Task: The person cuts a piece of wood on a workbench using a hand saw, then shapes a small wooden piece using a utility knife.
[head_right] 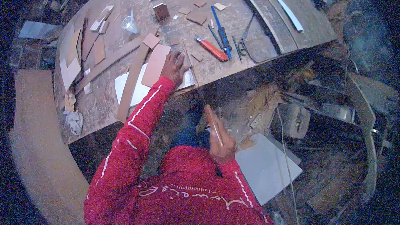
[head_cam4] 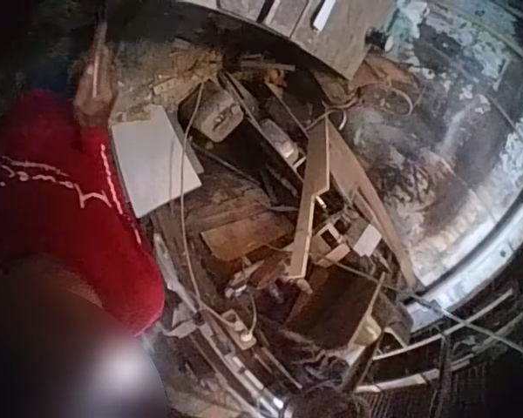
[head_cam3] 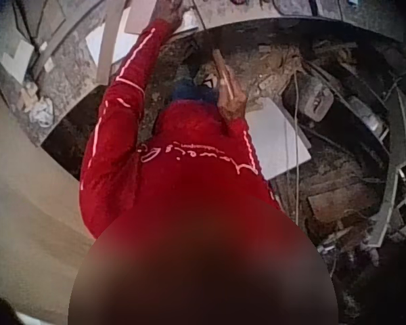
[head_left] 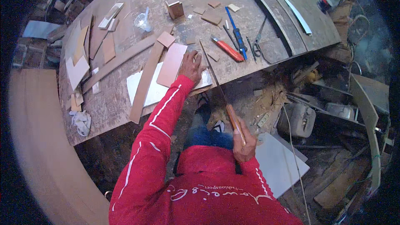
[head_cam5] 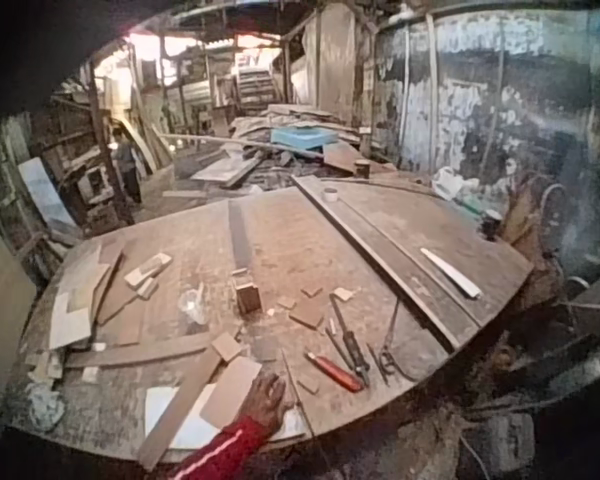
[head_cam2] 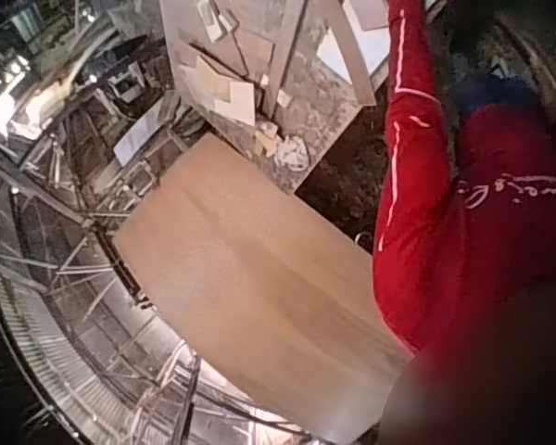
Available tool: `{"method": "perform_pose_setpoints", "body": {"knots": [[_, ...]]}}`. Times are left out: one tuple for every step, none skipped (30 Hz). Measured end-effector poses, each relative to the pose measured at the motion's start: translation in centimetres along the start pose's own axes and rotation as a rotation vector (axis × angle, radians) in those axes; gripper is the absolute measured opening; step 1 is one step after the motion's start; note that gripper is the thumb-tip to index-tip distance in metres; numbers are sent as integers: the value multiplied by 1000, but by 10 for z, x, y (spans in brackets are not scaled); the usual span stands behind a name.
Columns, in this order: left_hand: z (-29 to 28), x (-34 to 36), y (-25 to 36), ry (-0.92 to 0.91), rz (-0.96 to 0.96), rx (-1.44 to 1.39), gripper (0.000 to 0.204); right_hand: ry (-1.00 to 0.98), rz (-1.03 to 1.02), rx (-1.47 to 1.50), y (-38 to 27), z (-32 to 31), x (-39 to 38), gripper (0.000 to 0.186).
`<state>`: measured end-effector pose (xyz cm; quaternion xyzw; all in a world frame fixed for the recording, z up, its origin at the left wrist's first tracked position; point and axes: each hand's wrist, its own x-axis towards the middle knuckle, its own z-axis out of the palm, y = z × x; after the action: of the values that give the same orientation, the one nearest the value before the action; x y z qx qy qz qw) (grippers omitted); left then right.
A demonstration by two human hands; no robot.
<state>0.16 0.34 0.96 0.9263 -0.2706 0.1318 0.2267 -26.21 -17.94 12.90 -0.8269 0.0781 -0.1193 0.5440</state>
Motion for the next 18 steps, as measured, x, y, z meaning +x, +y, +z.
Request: {"method": "perform_pose_setpoints", "body": {"knots": [[-1, 0, 0, -10, -5, 1, 56, -1, -3, 0, -1, -2, -4, 41], [-2, 1, 0, -6, -6, 2, 56, 10, 15, -7, -3, -3, -8, 40], [-3, 1, -1, -5, -2, 15, 56, 21, 33, -14, -5, -5, -9, 38], [-4, 1, -1, -4, 2, 29, 55, 19, 28, -14, -4, -1, -5, 38], [-3, 3, 0, -4, 5, 27, 55, -5, 80, -25, -1, 5, 5, 37], [-2, 5, 1, -17, 4, 6, 55, -29, 131, -36, 0, 8, 12, 36], [-1, 6, 2, -30, 3, -16, 54, -26, 131, -38, 0, 8, 16, 36], [0, 7, 3, -29, 5, -18, 54, -64, 148, -77, 0, 10, 20, 38], [-1, 4, 3, -33, -13, -16, 53, -111, 160, -113, -1, 12, 22, 40], [-2, 2, 1, -37, -31, -15, 53, -118, 155, -112, -5, 11, 18, 40], [-3, 0, -1, -34, -37, -12, 53, -83, 26, -75, -13, 6, 10, 39], [-2, 0, -2, -25, -22, -11, 54, -44, -103, -41, -18, 2, 6, 38], [-1, -1, -4, -16, -6, -10, 55, -47, -107, -43, -13, 1, 5, 38], [0, 0, -6, -13, -10, -9, 55, -33, -87, -55, -3, 3, 4, 37], [3, -2, -9, 6, 6, -8, 57, -17, -61, -64, 3, 4, 0, 36], [5, 1, -7, 27, 30, -14, 58, -13, -59, -70, 2, 7, 8, 36], [8, 2, -3, 27, 34, -19, 58, -23, 31, -38, 1, 13, 23, 37], [7, 2, -3, 19, 33, -13, 58, -39, 117, 0, 0, 19, 33, 38]]}}
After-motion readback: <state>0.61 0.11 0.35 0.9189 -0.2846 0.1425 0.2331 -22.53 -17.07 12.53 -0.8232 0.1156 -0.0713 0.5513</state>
